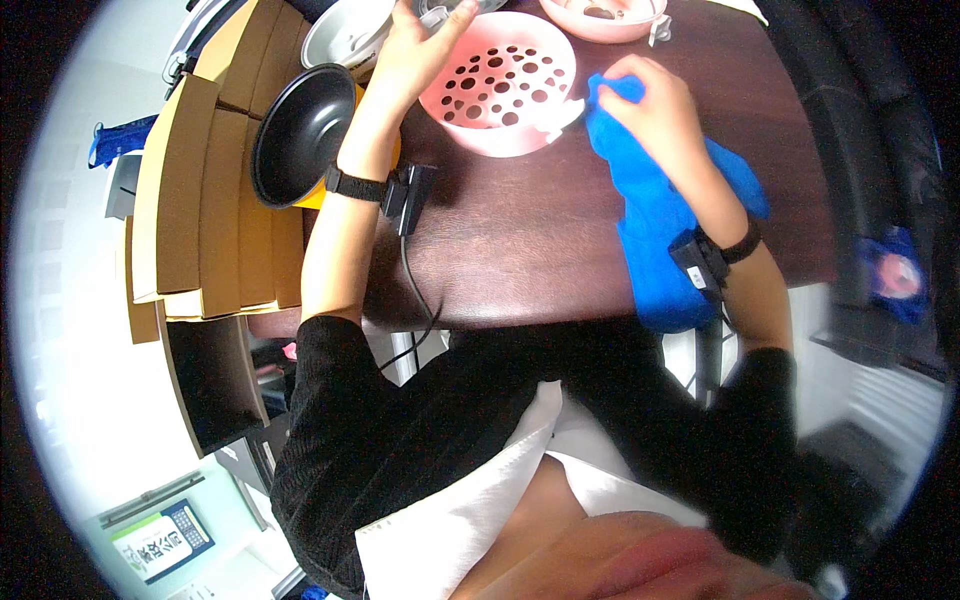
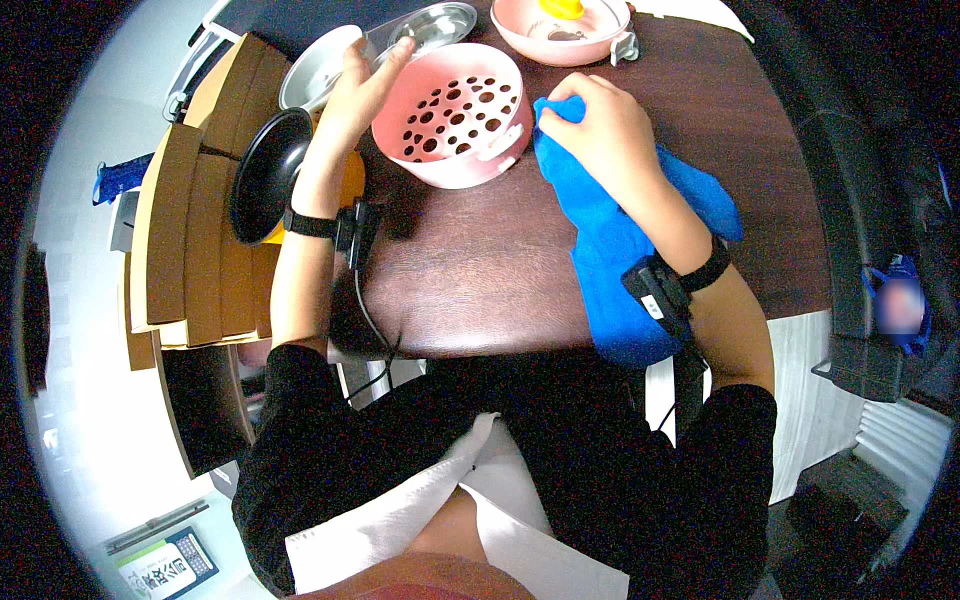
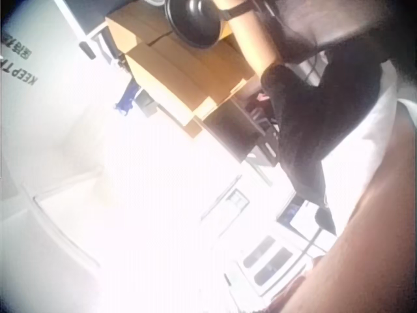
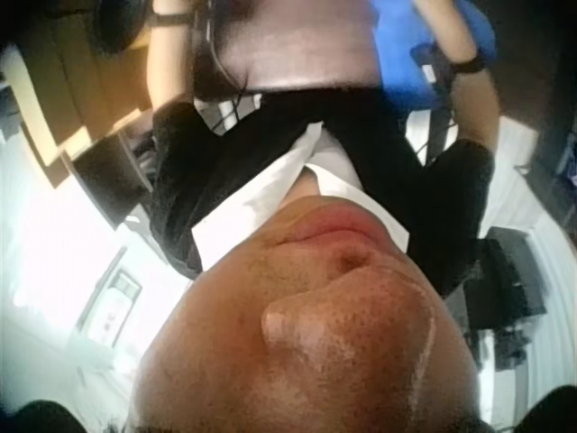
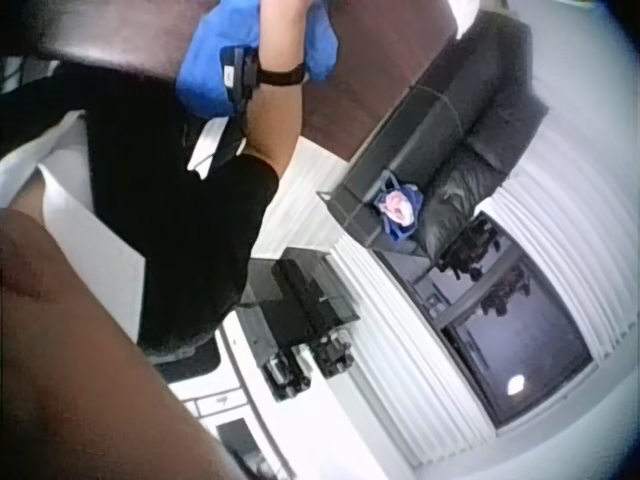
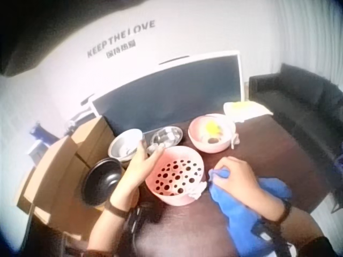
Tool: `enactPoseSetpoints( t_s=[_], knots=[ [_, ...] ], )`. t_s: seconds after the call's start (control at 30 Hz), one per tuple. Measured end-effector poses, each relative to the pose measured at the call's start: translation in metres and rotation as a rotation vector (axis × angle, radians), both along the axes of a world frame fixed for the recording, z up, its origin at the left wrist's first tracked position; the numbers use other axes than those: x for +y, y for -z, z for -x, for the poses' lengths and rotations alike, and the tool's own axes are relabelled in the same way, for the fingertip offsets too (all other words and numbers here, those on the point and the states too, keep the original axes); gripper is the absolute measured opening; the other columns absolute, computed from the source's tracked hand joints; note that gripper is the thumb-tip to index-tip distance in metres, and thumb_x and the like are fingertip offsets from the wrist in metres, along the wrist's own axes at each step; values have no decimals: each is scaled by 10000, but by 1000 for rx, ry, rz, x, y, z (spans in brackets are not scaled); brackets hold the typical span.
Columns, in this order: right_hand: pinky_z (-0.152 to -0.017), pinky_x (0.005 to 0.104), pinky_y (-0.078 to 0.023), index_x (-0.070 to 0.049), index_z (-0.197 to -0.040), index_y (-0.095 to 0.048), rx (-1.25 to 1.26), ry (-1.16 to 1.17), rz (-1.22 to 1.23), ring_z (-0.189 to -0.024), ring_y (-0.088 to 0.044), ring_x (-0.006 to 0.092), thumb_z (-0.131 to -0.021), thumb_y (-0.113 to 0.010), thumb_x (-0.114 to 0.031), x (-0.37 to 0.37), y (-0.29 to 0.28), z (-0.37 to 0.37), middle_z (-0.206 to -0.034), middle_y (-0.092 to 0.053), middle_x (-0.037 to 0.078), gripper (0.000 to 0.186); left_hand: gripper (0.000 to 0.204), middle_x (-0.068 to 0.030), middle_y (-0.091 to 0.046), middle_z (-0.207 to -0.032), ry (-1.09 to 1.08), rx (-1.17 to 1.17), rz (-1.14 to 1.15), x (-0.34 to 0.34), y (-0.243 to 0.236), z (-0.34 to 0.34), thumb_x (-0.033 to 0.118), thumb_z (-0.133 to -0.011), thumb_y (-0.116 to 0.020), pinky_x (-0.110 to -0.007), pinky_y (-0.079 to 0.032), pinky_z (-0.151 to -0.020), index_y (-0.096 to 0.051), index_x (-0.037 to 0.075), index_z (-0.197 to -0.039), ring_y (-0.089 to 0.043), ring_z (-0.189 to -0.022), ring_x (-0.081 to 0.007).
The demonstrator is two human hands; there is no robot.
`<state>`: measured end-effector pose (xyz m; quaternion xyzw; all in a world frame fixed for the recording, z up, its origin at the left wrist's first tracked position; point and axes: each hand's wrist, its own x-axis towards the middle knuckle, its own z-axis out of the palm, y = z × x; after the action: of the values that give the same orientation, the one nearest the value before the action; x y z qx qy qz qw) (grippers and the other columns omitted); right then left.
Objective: The person wipes a pink perforated steamer basket and a metal bowl with a blue cloth. The person handles each item individually, wiping the interior and exterior surfaces before placing them back on the table.
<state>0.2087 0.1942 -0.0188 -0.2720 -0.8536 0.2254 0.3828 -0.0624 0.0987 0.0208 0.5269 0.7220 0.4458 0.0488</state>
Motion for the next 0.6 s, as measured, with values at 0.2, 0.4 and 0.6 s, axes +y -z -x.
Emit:
enactPoseSetpoints(
  t_s=[0.2, 0.4, 0.6],
  knots=[
    [-719, 439, -517, -81, -849, -633, -140, -20, 5, -815, -643, 342, -733, -722, -279, -2, 1, -1, -875, -646, 130, 246, 713, -274, -546, -1234, 8, -91, 21, -2, -1, -9, 457, -877, -638, -350, -467, -939, -428, -75, -1302, -580, -1120, -283],
    [-728, 443, -523, -75, -851, -639, -147, -30, -20, -813, -647, 344, -733, -725, -295, -3, -2, -1, -877, -649, 136, 264, 671, -254, -524, -1288, 50, 154, 125, -26, 10, -18, 385, -884, -647, -362, -476, -932, -402, -57, -1326, -588, -1133, -288],
    [-728, 437, -524, -68, -852, -643, -150, -22, -18, -811, -649, 340, -741, -719, -292, 0, 1, -1, -884, -652, 142, 262, 556, -240, -617, -1155, -130, 97, 338, -42, 18, -31, 266, -895, -601, -356, -460, -947, -423, -56, -1312, -594, -1120, -306]
  ],
)
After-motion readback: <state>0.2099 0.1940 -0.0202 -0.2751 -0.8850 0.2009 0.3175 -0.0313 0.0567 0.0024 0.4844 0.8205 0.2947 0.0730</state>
